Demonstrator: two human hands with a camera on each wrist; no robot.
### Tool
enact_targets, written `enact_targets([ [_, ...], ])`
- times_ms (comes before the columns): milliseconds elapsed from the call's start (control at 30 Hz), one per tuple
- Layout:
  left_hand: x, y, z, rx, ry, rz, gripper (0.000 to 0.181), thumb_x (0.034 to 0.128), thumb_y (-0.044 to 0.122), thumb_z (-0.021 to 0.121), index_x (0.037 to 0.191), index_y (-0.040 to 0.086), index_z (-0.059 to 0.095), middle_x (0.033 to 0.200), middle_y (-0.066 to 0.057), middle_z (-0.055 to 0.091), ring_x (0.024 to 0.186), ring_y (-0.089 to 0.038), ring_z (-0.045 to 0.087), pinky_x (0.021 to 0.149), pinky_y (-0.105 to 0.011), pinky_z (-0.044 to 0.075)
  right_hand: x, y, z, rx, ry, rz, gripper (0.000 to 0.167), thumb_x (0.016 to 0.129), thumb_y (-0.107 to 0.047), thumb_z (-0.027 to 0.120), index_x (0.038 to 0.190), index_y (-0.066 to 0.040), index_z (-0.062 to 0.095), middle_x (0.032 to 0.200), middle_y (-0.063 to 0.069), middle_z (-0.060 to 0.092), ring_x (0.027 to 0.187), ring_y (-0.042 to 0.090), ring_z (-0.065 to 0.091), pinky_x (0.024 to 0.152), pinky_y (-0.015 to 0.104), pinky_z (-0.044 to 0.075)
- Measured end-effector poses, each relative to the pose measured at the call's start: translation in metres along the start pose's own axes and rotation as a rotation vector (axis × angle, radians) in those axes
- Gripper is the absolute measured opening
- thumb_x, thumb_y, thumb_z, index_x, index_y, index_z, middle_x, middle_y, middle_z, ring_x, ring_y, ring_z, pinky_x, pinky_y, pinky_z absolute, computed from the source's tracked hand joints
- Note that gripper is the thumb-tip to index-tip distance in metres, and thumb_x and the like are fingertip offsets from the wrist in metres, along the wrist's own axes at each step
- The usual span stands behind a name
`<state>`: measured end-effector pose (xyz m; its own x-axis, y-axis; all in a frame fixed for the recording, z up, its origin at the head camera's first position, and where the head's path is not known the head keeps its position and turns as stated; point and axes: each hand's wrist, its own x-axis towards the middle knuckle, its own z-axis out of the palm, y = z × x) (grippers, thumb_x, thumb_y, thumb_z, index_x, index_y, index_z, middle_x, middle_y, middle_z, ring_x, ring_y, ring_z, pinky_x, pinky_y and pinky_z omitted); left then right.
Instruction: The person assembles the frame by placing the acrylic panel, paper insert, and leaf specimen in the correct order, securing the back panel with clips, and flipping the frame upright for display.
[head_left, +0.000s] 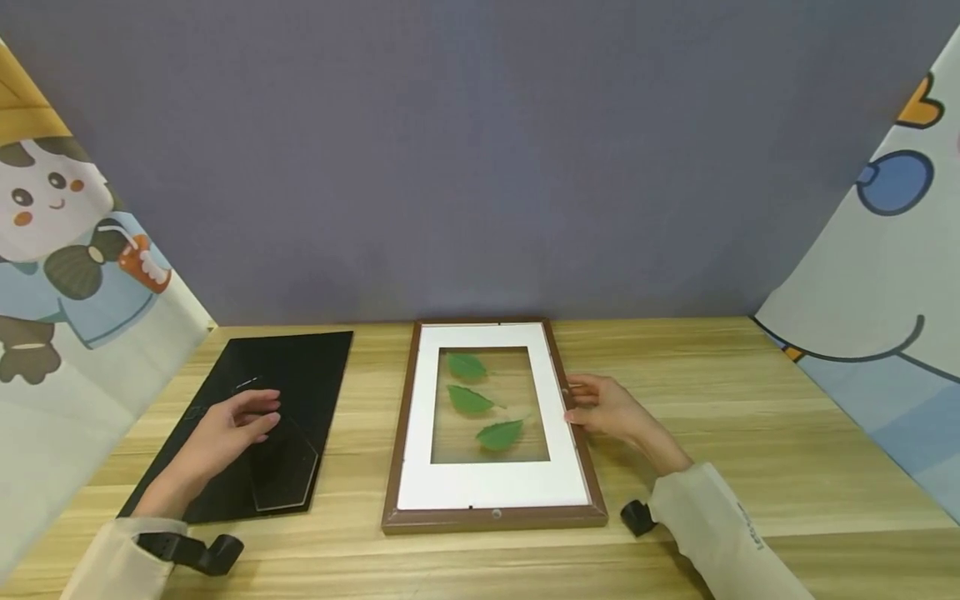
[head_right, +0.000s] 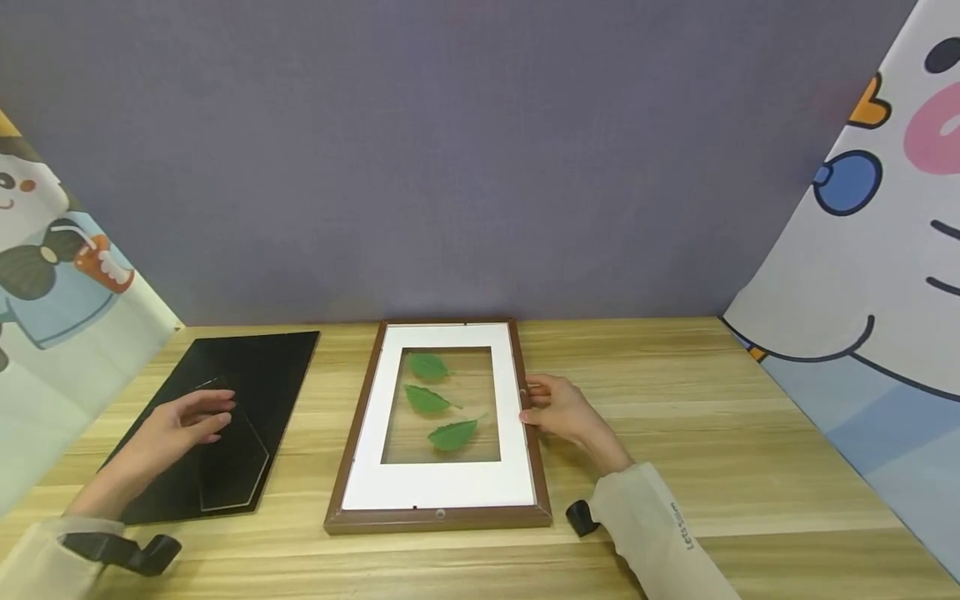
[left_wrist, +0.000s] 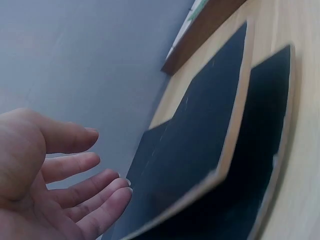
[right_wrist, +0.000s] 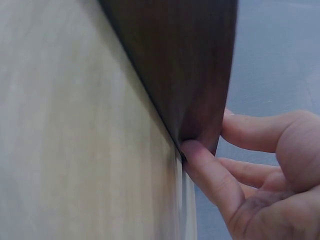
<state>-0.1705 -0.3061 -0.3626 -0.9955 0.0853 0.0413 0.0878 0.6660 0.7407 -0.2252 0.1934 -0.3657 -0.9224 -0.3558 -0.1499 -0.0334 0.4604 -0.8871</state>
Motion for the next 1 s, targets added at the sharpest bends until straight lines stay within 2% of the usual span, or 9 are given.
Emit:
enact_targets([
  [333, -0.013, -0.023, -0.020, 0.032, 0.080, -0.030, 0.044, 0.0968, 0.009, 0.053, 0.130, -0.017, 0.041, 0.122, -0.040, 0.050, 0.079, 0.016, 0.052, 0.067, -0.016, 0.053, 0.002, 0.000, 0.000, 0.008, 0.004, 0.022, 0.066, 0.088, 0.001, 0.063, 0.143, 0.012, 0.028, 0.142, 0.037, 0.033, 0.129, 0.052, 0.037, 0.088, 0.050, 0.053],
  [567, -0.014, -0.036, -0.035, 0.093, 0.108, -0.096, 0.047, 0.0970, 0.011, 0.052, 0.130, -0.020, 0.039, 0.124, -0.044, 0.046, 0.075, 0.024, 0.041, 0.064, -0.012, 0.050, 0.001, 0.003, 0.000, 0.016, 0.020, 0.036, 0.067, 0.087, 0.000, 0.064, 0.143, 0.010, 0.028, 0.141, 0.038, 0.034, 0.128, 0.052, 0.038, 0.087, 0.049, 0.053],
  [633, -0.014, -0.038, -0.039, 0.118, 0.107, -0.117, 0.048, 0.0974, 0.013, 0.051, 0.131, -0.020, 0.037, 0.125, -0.044, 0.044, 0.081, 0.007, 0.058, 0.065, -0.018, 0.052, 0.000, 0.003, 0.000, 0.017, 0.020, 0.035, 0.067, 0.087, 0.000, 0.064, 0.143, 0.010, 0.028, 0.140, 0.038, 0.034, 0.128, 0.052, 0.038, 0.086, 0.049, 0.053],
  [700, -0.015, -0.041, -0.042, 0.146, 0.118, -0.123, 0.049, 0.0970, 0.014, 0.052, 0.130, -0.020, 0.038, 0.125, -0.045, 0.044, 0.088, -0.015, 0.065, 0.064, -0.017, 0.049, 0.000, 0.003, 0.000, 0.017, 0.023, 0.033, 0.067, 0.087, 0.000, 0.064, 0.143, 0.010, 0.029, 0.140, 0.038, 0.035, 0.128, 0.052, 0.038, 0.086, 0.049, 0.054],
  [733, -0.015, -0.042, -0.044, 0.158, 0.120, -0.130, 0.050, 0.0969, 0.014, 0.052, 0.130, -0.020, 0.038, 0.125, -0.045, 0.043, 0.094, -0.030, 0.065, 0.064, -0.017, 0.048, 0.001, 0.003, 0.000, 0.015, 0.024, 0.031, 0.067, 0.087, 0.000, 0.064, 0.143, 0.010, 0.029, 0.140, 0.038, 0.035, 0.128, 0.052, 0.038, 0.086, 0.049, 0.054],
  [800, -0.016, -0.045, -0.046, 0.179, 0.127, -0.139, 0.050, 0.0969, 0.015, 0.051, 0.130, -0.020, 0.038, 0.125, -0.046, 0.042, 0.105, -0.056, 0.052, 0.067, -0.027, 0.052, 0.001, 0.004, 0.001, 0.014, 0.026, 0.029, 0.067, 0.087, 0.000, 0.064, 0.143, 0.010, 0.029, 0.140, 0.037, 0.035, 0.128, 0.052, 0.038, 0.085, 0.048, 0.054],
  [867, -0.016, -0.048, -0.049, 0.195, 0.136, -0.141, 0.050, 0.0965, 0.015, 0.052, 0.129, -0.020, 0.038, 0.125, -0.046, 0.041, 0.105, -0.058, 0.051, 0.067, -0.029, 0.053, 0.002, 0.004, 0.001, 0.014, 0.028, 0.028, 0.066, 0.087, 0.000, 0.064, 0.143, 0.010, 0.030, 0.140, 0.037, 0.035, 0.128, 0.052, 0.039, 0.085, 0.048, 0.054],
  [967, -0.016, -0.052, -0.053, 0.216, 0.116, -0.170, 0.053, 0.0977, 0.018, 0.049, 0.130, -0.021, 0.035, 0.127, -0.047, 0.037, 0.112, -0.061, 0.044, 0.076, -0.050, 0.052, 0.002, 0.005, 0.001, 0.021, 0.034, 0.031, 0.066, 0.087, 0.000, 0.064, 0.143, 0.010, 0.030, 0.140, 0.036, 0.036, 0.128, 0.051, 0.039, 0.085, 0.048, 0.054],
  [1000, -0.016, -0.054, -0.055, 0.221, 0.108, -0.178, 0.054, 0.0981, 0.019, 0.049, 0.131, -0.021, 0.034, 0.128, -0.048, 0.036, 0.113, -0.062, 0.043, 0.078, -0.052, 0.052, 0.002, 0.004, 0.001, 0.022, 0.033, 0.029, 0.066, 0.087, 0.000, 0.064, 0.143, 0.010, 0.030, 0.140, 0.036, 0.036, 0.128, 0.051, 0.039, 0.085, 0.048, 0.054],
])
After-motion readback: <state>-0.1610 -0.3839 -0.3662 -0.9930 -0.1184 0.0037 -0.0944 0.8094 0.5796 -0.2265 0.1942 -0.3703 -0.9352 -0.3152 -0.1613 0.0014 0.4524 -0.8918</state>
